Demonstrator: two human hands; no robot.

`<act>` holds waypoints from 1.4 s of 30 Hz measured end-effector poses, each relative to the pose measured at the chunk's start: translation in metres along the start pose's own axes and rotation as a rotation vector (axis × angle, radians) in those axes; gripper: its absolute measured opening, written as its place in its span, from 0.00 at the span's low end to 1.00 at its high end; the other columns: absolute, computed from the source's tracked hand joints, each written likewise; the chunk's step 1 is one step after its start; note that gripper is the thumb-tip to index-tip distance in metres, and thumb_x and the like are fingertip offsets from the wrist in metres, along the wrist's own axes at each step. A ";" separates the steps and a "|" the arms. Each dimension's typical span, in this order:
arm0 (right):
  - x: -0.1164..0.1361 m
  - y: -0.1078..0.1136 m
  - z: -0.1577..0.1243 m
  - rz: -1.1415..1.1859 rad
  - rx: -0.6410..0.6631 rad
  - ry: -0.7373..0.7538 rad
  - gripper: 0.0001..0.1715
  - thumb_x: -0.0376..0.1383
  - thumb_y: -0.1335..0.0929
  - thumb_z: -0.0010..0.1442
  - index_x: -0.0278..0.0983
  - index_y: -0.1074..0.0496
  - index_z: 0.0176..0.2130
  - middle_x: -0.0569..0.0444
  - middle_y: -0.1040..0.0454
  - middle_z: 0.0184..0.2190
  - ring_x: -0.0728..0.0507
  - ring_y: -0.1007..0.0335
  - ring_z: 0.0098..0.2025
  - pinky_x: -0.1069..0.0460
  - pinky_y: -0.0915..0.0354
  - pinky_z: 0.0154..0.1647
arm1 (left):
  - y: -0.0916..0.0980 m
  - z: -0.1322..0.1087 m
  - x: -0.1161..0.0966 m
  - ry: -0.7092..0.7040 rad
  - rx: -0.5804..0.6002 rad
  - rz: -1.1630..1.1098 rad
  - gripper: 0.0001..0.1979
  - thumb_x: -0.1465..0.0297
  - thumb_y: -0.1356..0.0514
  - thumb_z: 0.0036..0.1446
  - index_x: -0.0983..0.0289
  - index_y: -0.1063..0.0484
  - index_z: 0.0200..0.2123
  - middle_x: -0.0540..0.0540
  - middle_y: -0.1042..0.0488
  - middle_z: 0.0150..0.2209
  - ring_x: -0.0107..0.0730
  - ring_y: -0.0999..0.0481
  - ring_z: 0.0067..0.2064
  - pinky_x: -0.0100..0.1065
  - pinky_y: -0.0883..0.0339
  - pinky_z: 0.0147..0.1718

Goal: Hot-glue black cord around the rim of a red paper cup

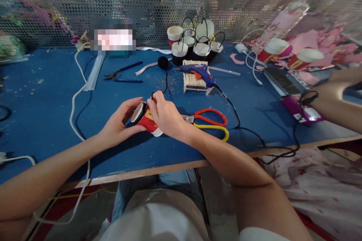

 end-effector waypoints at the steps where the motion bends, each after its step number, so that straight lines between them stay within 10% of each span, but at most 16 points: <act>1: 0.001 0.001 0.000 -0.006 -0.009 0.013 0.10 0.41 0.45 0.66 0.40 0.50 0.34 0.59 0.38 0.23 0.51 0.42 0.22 0.54 0.46 0.24 | 0.000 0.001 -0.001 0.007 0.003 0.018 0.36 0.63 0.33 0.48 0.60 0.42 0.58 0.62 0.33 0.54 0.43 0.29 0.51 0.43 0.32 0.49; 16: 0.018 0.006 -0.007 -0.231 -0.099 0.138 0.07 0.39 0.43 0.64 0.40 0.45 0.34 0.55 0.35 0.25 0.49 0.41 0.24 0.52 0.49 0.24 | 0.005 0.002 0.000 0.107 0.003 -0.014 0.26 0.66 0.35 0.49 0.64 0.36 0.52 0.59 0.27 0.45 0.38 0.26 0.44 0.41 0.31 0.44; 24: -0.013 0.031 0.006 0.254 -0.186 -0.004 0.08 0.39 0.38 0.62 0.37 0.38 0.33 0.52 0.26 0.33 0.48 0.29 0.35 0.51 0.36 0.35 | 0.011 0.002 -0.011 0.021 0.005 -0.013 0.27 0.68 0.36 0.50 0.63 0.37 0.54 0.59 0.31 0.46 0.37 0.29 0.45 0.40 0.33 0.47; 33: -0.023 0.065 0.012 -0.074 -0.260 -0.116 0.04 0.33 0.35 0.53 0.36 0.34 0.26 0.57 0.30 0.23 0.50 0.38 0.24 0.53 0.43 0.26 | 0.032 0.004 -0.016 -0.127 -0.177 0.154 0.28 0.73 0.36 0.48 0.60 0.36 0.54 0.59 0.34 0.51 0.40 0.30 0.50 0.42 0.33 0.50; 39: -0.043 0.049 0.010 -0.417 0.128 -0.244 0.11 0.38 0.34 0.54 0.37 0.36 0.22 0.56 0.32 0.18 0.49 0.39 0.20 0.53 0.47 0.22 | 0.045 0.004 -0.017 -0.130 -0.294 0.302 0.26 0.74 0.36 0.47 0.63 0.35 0.52 0.60 0.33 0.50 0.40 0.30 0.50 0.42 0.32 0.48; 42: -0.038 0.074 0.010 -0.216 0.024 -0.256 0.13 0.41 0.36 0.59 0.38 0.35 0.26 0.57 0.31 0.18 0.52 0.41 0.16 0.54 0.45 0.19 | 0.046 0.003 -0.021 -0.151 -0.297 0.336 0.27 0.75 0.36 0.47 0.63 0.36 0.52 0.60 0.32 0.49 0.41 0.30 0.50 0.42 0.31 0.47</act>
Point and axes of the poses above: each hand's wrist, its own z-axis towards the middle knuckle, its own y-axis out of the back of the hand, x = y × z, the point moved 10 cm from there along z, towards the middle knuckle
